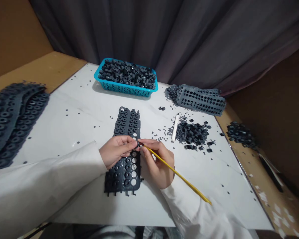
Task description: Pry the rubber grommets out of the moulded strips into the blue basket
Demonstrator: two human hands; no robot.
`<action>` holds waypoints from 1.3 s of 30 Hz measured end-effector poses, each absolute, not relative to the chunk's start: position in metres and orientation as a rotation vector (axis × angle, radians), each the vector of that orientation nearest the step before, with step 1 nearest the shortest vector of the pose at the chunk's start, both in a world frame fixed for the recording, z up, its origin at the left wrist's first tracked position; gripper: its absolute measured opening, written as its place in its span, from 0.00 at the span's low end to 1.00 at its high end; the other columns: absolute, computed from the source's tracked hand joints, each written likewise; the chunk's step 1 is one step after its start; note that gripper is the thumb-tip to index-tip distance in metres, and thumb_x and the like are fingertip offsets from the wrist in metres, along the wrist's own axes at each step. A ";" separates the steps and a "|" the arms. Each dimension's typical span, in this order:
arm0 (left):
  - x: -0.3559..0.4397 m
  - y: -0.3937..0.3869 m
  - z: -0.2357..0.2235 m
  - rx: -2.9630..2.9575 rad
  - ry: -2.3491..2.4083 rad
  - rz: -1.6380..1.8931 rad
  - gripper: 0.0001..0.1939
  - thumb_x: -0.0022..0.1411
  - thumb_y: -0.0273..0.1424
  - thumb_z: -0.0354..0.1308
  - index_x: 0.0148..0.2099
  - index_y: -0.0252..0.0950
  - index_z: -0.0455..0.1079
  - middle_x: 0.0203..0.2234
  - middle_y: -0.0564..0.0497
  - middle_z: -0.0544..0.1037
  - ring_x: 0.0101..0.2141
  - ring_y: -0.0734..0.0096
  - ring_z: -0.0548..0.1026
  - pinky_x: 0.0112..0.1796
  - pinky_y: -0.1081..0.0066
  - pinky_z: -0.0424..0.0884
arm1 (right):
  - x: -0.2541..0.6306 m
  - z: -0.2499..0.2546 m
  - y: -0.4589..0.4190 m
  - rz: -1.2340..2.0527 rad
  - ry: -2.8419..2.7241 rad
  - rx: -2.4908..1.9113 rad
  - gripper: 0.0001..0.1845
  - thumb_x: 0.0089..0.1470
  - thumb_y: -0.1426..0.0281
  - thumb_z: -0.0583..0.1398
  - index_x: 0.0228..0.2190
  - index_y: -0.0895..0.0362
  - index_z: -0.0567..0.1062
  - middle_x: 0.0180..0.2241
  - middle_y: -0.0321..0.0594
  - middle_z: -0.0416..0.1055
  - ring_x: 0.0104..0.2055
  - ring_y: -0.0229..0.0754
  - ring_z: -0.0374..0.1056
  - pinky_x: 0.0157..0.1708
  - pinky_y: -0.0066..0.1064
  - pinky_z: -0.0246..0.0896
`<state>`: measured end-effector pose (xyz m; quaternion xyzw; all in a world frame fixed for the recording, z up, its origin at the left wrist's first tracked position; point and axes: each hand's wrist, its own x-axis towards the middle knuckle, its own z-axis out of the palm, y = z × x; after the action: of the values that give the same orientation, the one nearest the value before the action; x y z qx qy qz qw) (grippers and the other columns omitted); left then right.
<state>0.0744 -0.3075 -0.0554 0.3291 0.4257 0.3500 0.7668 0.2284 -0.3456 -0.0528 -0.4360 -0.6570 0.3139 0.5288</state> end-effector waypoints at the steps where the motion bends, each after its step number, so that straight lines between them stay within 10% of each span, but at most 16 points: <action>1: 0.074 -0.308 -0.056 0.720 0.926 0.757 0.23 0.38 0.44 0.70 0.24 0.30 0.66 0.19 0.55 0.69 0.18 0.85 0.55 0.21 0.78 0.48 | 0.228 -0.053 -0.345 0.723 -1.589 -1.040 0.08 0.53 0.79 0.57 0.33 0.55 0.71 0.38 0.43 0.75 0.44 0.42 0.71 0.41 0.35 0.69; 39: 0.075 -0.309 -0.057 0.744 0.901 0.762 0.23 0.42 0.46 0.68 0.29 0.31 0.70 0.17 0.56 0.67 0.18 0.84 0.53 0.20 0.76 0.46 | 0.223 -0.047 -0.344 1.128 -1.184 -1.048 0.02 0.52 0.72 0.61 0.29 0.55 0.71 0.38 0.42 0.77 0.41 0.42 0.74 0.40 0.35 0.71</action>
<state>0.0748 -0.3088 -0.0572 0.3424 0.4149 0.3508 0.7665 0.2234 -0.3438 -0.0474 -0.4454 -0.5032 0.4796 0.5642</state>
